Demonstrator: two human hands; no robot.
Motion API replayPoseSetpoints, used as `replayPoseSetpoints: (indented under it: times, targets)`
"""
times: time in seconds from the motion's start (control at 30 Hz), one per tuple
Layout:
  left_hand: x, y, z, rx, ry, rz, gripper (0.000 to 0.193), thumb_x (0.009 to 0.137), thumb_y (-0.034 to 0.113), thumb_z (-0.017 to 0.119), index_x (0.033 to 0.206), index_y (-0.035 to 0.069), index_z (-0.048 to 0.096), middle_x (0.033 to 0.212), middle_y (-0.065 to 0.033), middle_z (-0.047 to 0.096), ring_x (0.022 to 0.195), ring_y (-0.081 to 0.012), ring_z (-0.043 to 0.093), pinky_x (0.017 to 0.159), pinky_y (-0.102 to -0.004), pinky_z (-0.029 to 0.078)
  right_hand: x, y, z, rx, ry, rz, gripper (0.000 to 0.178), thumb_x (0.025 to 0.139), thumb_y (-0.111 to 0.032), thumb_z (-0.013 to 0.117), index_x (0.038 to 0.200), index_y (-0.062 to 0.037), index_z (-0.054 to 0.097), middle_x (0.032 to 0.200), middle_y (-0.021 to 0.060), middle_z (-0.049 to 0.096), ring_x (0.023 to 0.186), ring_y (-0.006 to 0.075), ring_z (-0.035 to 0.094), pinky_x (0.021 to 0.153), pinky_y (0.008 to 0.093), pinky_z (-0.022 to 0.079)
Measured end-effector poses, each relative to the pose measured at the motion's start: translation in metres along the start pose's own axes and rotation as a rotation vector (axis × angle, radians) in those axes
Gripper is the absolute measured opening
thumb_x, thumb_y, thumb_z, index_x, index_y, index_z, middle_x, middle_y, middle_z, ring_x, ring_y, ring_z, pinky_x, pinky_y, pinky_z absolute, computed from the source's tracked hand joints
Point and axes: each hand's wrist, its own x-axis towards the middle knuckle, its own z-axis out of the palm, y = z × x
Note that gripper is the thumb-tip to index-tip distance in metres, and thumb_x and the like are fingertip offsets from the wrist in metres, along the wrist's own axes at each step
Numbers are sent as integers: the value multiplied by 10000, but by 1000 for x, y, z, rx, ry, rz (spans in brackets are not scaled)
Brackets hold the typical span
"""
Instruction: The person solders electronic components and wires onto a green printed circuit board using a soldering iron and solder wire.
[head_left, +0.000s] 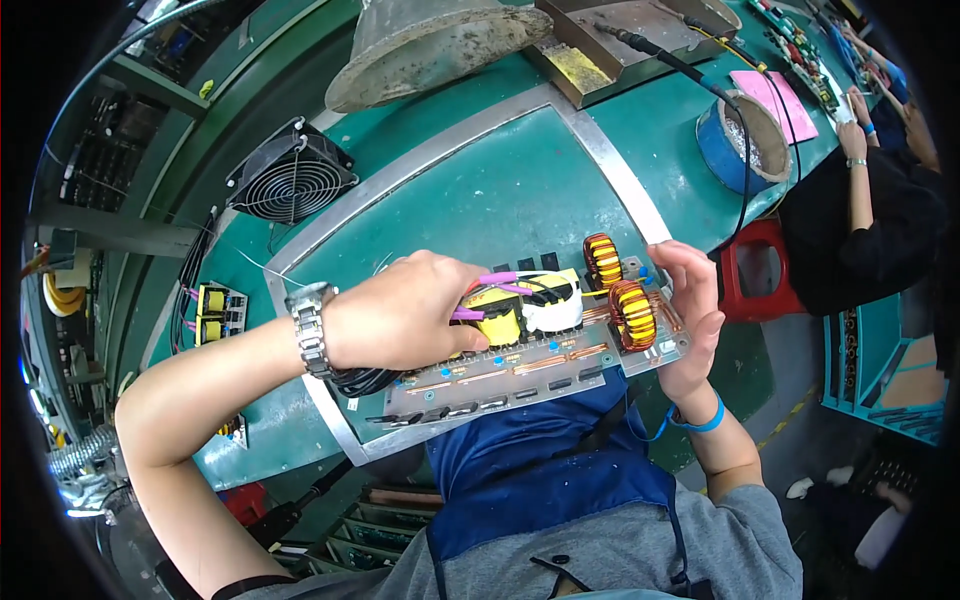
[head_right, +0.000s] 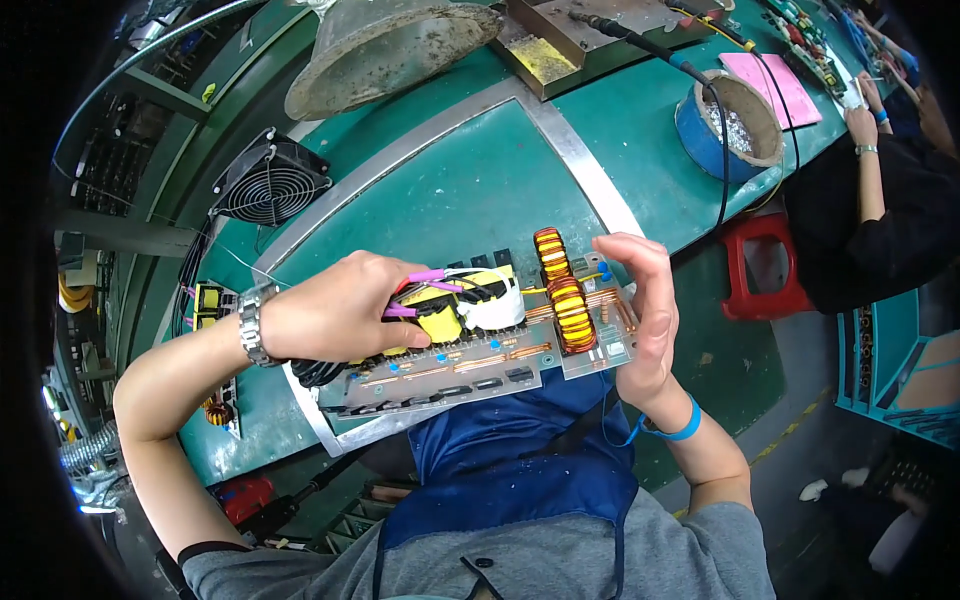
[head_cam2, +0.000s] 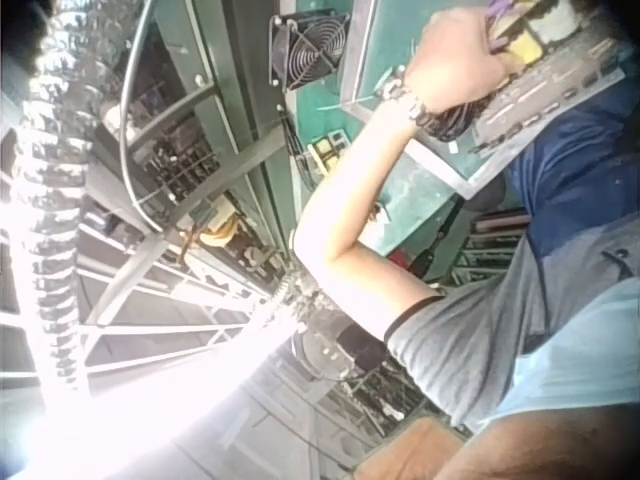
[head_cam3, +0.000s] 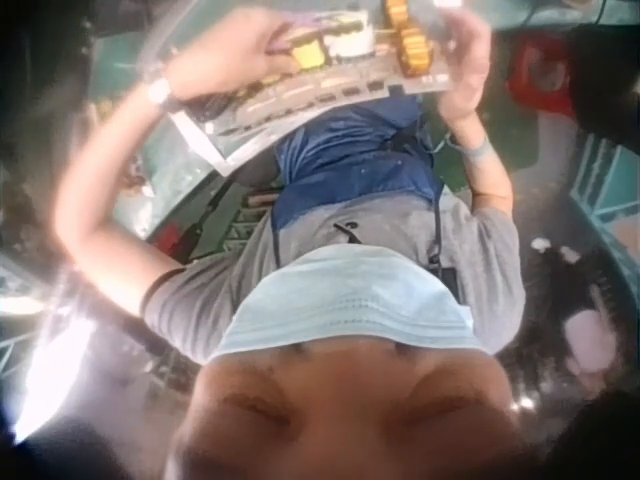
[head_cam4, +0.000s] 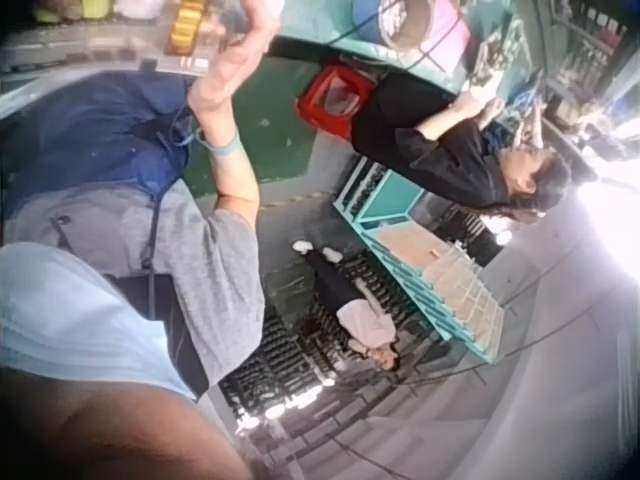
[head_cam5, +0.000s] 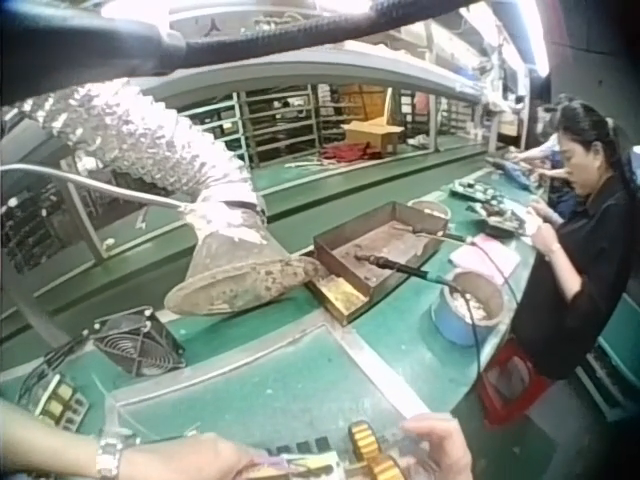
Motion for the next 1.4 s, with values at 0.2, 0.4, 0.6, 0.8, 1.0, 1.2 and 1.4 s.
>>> replayPoseSetpoints:
  times: [0.2,0.4,0.6,0.8,1.0,1.2,1.4]
  targets:
    - [-57,4,10,-144,107,43,326,770,177,727,1017,-13,631,829,-225,657,768,-355,647,702,-405,501,0,-9,2,34,101,-129,888,888,-736,212,1175,59,483,1164,156,489,1135,244,471,1027,378,322]
    - [-162,21,4,-449,241,-102,487,804,212,756,1200,-16,588,731,-38,607,706,-73,536,647,-259,447,8,-7,11,229,151,-50,661,982,-551,260,1165,37,499,1118,122,537,1020,184,493,949,341,365]
    - [-277,-57,61,-975,978,-180,310,802,145,733,1030,-39,631,911,-105,653,817,-166,631,768,-307,512,6,2,42,209,-49,21,480,1022,-381,295,1119,28,527,1074,102,559,892,126,501,805,276,420]
    - [-211,-100,-41,-1588,949,271,315,848,114,628,1127,-25,587,989,-139,649,884,-226,643,817,-355,531,2,12,54,44,-44,47,346,1014,-256,371,1027,28,569,937,89,592,739,117,522,648,256,442]
    - [-163,-185,-139,-1728,1167,308,382,928,173,474,1265,-2,512,1090,-161,644,1003,-309,635,862,-447,531,1,11,57,14,-72,72,310,995,-215,384,1000,29,576,916,99,585,698,121,529,601,252,440]
    - [-123,-227,-242,-1976,681,416,218,955,185,449,813,85,581,746,-75,641,695,-220,647,692,-376,564,3,8,57,-52,-80,94,320,981,-212,388,941,34,588,900,124,574,639,135,523,563,252,432]
    - [-43,-308,-296,-1972,1132,272,299,992,141,363,1090,4,609,1101,-167,631,1004,-326,605,891,-492,525,5,9,53,-135,-121,92,377,984,-257,384,886,31,607,823,142,587,600,154,533,531,258,432]
